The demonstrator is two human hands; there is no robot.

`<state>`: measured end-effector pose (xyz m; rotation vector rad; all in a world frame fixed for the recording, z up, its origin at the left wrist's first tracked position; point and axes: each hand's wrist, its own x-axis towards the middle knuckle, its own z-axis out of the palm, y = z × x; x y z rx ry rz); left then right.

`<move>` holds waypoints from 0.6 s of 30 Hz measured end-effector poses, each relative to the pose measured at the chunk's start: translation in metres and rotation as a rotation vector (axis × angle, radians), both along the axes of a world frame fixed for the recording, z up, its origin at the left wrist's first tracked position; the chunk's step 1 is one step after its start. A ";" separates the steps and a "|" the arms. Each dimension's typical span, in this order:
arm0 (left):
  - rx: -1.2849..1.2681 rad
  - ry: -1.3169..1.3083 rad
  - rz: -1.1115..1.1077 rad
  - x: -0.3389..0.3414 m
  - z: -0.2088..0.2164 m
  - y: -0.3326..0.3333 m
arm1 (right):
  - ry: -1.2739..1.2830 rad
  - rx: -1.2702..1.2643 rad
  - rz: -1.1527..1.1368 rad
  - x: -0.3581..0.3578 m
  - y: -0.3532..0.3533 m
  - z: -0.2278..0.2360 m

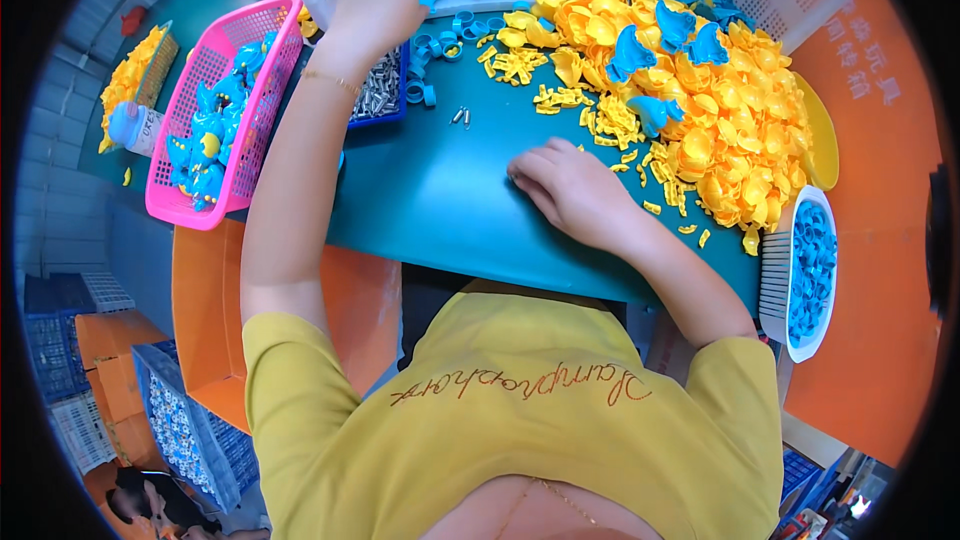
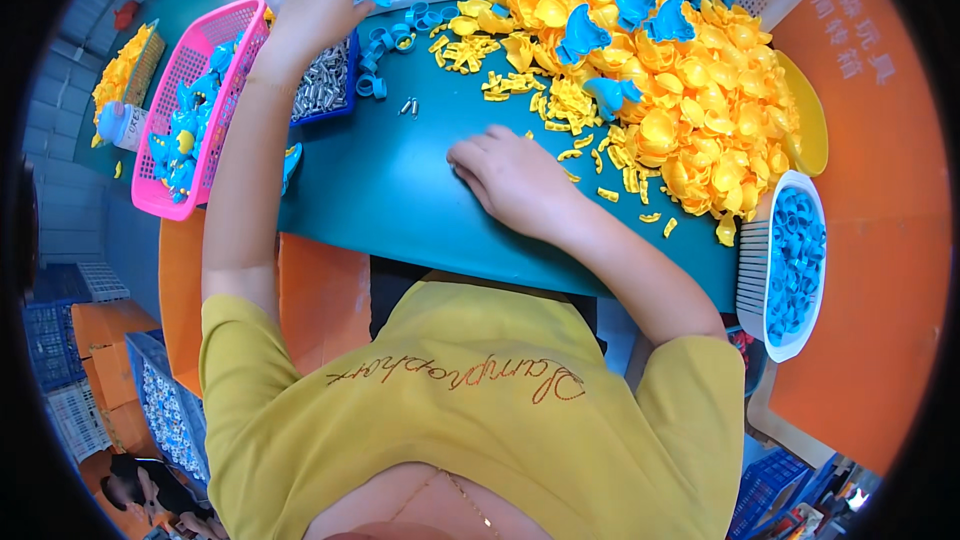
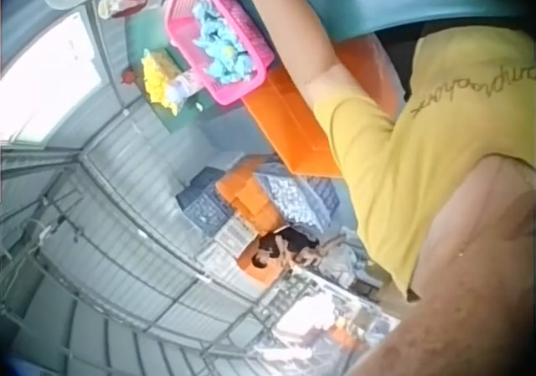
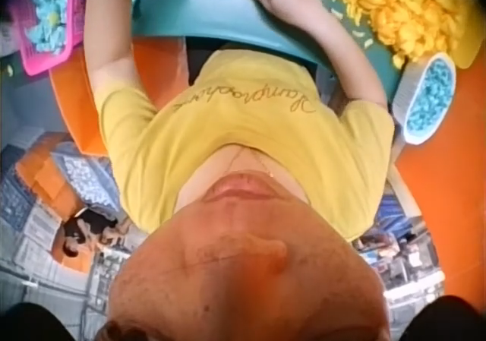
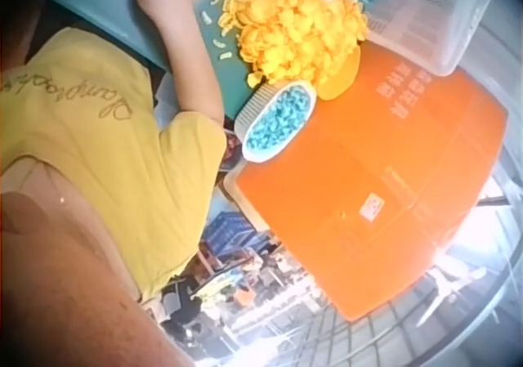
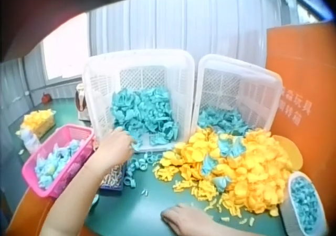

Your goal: Assembling small blue and yellow plastic toy parts at a workbench.

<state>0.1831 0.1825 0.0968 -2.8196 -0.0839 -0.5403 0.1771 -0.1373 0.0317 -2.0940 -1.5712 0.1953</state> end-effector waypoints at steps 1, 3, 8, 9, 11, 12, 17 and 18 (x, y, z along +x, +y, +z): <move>0.014 0.044 0.037 0.016 -0.003 0.007 | 0.082 -0.008 -0.055 -0.005 -0.009 0.004; 0.033 0.083 0.081 0.045 -0.019 0.022 | 0.112 0.007 -0.057 -0.012 -0.025 0.006; 0.175 0.305 0.118 0.084 -0.045 0.037 | 0.233 0.083 -0.101 -0.015 -0.044 -0.005; 0.177 0.308 0.118 0.085 -0.044 0.041 | 0.253 0.143 -0.109 -0.016 -0.045 -0.006; 0.237 0.191 0.084 0.079 -0.029 0.039 | 0.516 0.096 -0.264 -0.018 -0.049 0.012; 0.166 0.170 0.046 0.070 -0.023 0.035 | 0.569 0.135 -0.273 -0.015 -0.052 0.010; -0.242 -0.204 -0.467 -0.013 0.016 -0.050 | 0.931 0.300 -0.306 -0.010 -0.062 -0.002; -0.319 -0.217 -0.481 -0.047 0.023 -0.069 | 0.707 0.244 -0.242 -0.010 -0.057 -0.002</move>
